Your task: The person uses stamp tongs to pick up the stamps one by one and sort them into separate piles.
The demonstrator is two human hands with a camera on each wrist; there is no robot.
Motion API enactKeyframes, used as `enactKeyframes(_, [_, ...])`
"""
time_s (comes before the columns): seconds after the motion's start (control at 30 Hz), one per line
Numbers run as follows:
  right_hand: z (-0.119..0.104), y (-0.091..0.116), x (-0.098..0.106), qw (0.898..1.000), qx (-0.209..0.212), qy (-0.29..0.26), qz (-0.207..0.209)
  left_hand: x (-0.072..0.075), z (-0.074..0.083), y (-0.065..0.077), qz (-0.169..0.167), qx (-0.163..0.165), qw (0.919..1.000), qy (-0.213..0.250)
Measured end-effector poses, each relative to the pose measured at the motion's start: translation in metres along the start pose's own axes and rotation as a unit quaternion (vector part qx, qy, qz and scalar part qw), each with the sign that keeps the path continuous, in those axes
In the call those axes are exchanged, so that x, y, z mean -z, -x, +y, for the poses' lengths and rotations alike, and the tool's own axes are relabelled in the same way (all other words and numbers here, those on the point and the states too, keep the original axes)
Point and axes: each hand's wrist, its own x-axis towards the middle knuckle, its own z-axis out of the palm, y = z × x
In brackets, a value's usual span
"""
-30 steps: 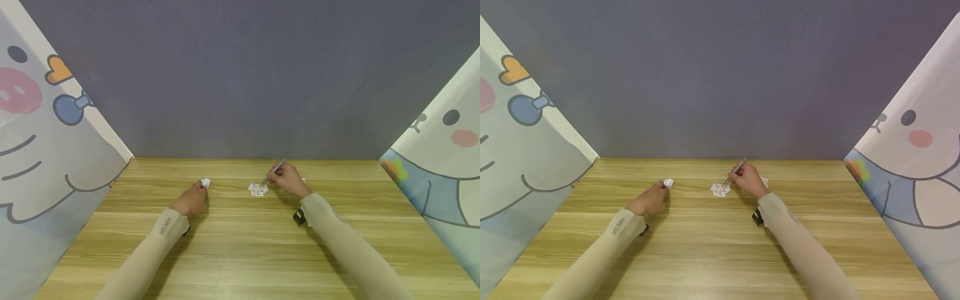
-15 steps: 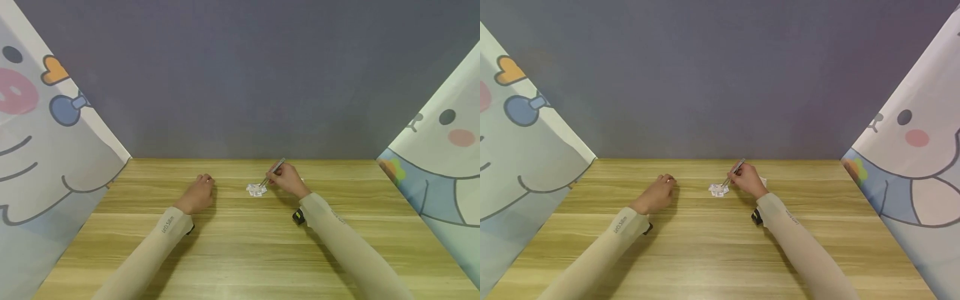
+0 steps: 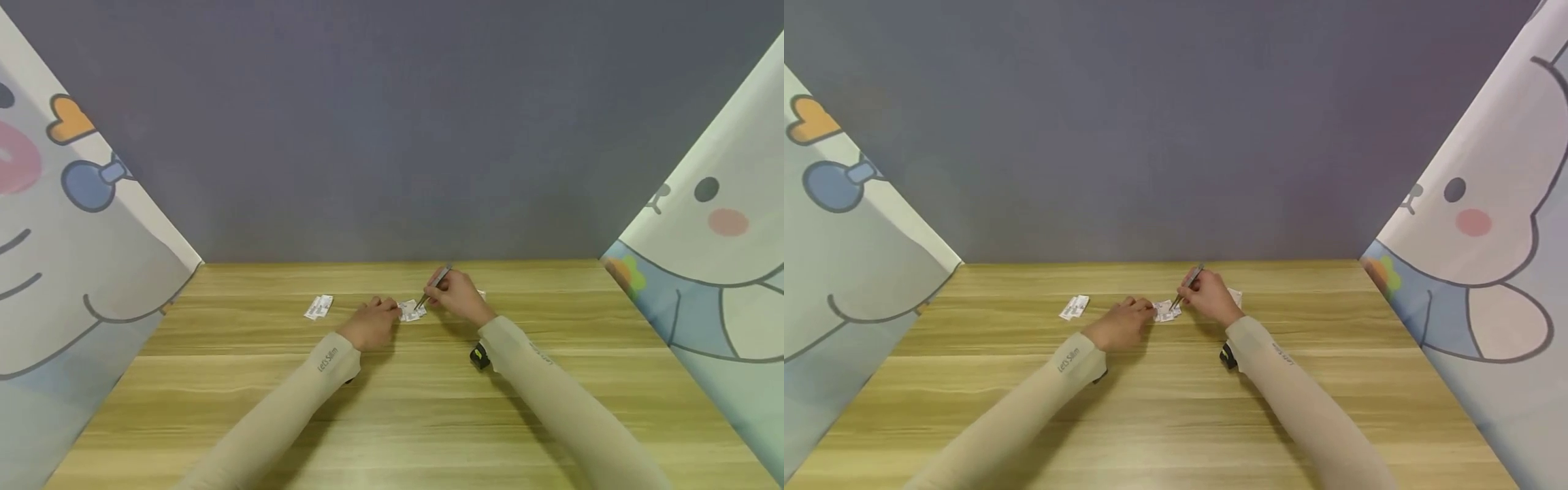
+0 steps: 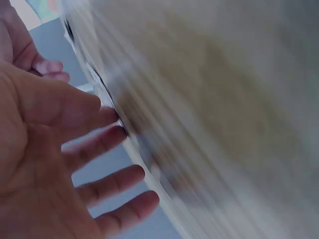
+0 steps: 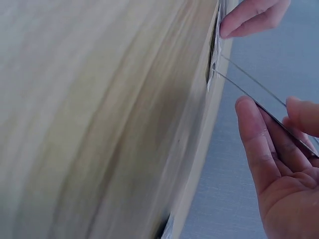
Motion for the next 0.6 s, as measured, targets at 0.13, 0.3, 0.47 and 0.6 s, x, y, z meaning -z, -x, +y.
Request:
enactKeyframes(0.13, [-0.001, -0.001, -0.002, 1.0, 0.003, 0.002, 0.006, -0.003, 0.004, -0.001, 0.014, -0.003, 0.9998, -0.015])
enactKeyframes(0.3, [-0.005, -0.001, -0.002, 1.0, 0.0, -0.001, 0.014, -0.005, 0.01, -0.003, 0.012, 0.003, 0.9996, -0.027])
enactKeyframes(0.47, [-0.007, -0.002, -0.001, 0.999, -0.015, -0.02, 0.026, -0.005, 0.012, -0.003, -0.001, 0.013, 0.9995, -0.028])
enactKeyframes(0.6, [-0.009, -0.002, -0.002, 0.999, -0.015, -0.036, 0.025, -0.004, 0.013, -0.002, -0.004, 0.015, 0.9995, -0.028])
